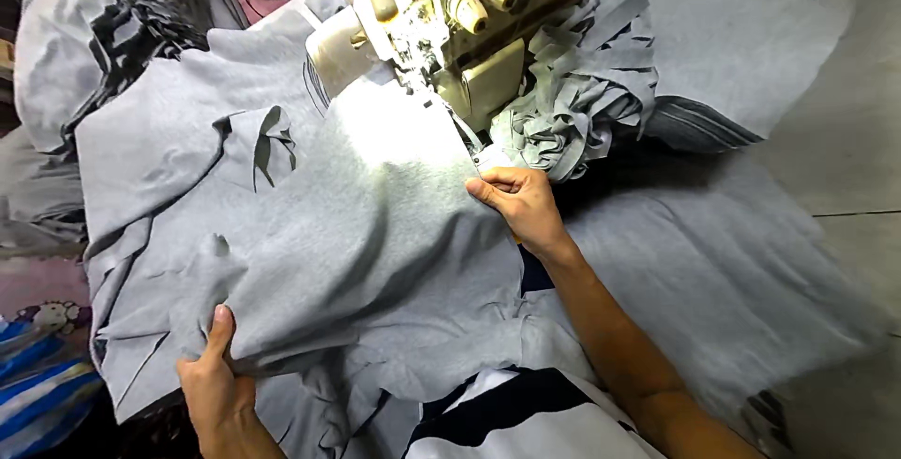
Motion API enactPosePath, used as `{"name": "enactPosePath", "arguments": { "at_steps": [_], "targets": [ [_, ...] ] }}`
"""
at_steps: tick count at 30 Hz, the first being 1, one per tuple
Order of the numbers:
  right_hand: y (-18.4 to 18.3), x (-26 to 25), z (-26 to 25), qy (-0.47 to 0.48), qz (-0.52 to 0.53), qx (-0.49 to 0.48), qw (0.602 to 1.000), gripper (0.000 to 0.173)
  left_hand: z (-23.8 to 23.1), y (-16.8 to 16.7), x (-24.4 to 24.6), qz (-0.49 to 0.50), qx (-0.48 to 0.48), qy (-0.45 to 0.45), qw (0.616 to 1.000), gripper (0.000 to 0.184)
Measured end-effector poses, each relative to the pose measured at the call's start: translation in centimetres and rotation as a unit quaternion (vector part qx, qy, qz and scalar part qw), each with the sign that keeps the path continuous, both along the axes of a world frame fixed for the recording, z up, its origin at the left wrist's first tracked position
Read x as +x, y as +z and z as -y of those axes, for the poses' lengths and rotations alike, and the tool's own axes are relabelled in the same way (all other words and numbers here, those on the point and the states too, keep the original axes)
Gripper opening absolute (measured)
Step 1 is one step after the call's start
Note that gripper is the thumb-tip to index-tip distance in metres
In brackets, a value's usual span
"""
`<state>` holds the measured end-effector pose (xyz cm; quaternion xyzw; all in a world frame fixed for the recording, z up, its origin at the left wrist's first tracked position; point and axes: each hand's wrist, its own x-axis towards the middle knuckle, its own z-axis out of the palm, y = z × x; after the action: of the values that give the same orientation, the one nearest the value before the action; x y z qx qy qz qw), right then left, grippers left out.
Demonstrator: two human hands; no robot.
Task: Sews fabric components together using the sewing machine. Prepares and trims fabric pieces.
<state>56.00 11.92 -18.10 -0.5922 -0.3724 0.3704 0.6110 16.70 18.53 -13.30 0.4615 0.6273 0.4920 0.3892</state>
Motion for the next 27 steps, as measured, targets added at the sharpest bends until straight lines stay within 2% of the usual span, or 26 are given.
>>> {"name": "enactPosePath", "arguments": {
  "at_steps": [6, 13, 19, 22, 24, 27],
  "targets": [
    [0.3, 0.0, -0.7, -0.021, 0.005, 0.02, 1.0, 0.011, -2.2, 1.6, 0.9, -0.014, 0.042, 0.023, 0.999, 0.029],
    [0.8, 0.3, -2.1, -0.027, 0.025, 0.047, 0.998, 0.012, -6.4, 2.5, -0.4, -0.017, 0.104, 0.025, 0.994, 0.035],
    [1.7, 0.7, -3.6, -0.035, 0.062, 0.057, 0.996, 0.011, -8.9, 3.6, 0.1, 0.0, 0.145, -0.008, 0.989, 0.042],
    [2.1, 0.8, -3.5, -0.034, 0.076, 0.042, 0.996, 0.014, -8.3, 3.1, -0.4, -0.04, 0.102, -0.049, 0.993, 0.046],
    [2.1, 0.6, -2.6, -0.033, 0.066, 0.03, 0.997, 0.019, -6.7, 2.7, -0.9, -0.115, 0.035, -0.09, 0.989, 0.056],
    [2.4, 0.7, -1.4, -0.024, 0.079, 0.015, 0.996, 0.017, -3.3, 2.2, -1.1, -0.221, -0.054, -0.14, 0.964, 0.085]
  ]
}}
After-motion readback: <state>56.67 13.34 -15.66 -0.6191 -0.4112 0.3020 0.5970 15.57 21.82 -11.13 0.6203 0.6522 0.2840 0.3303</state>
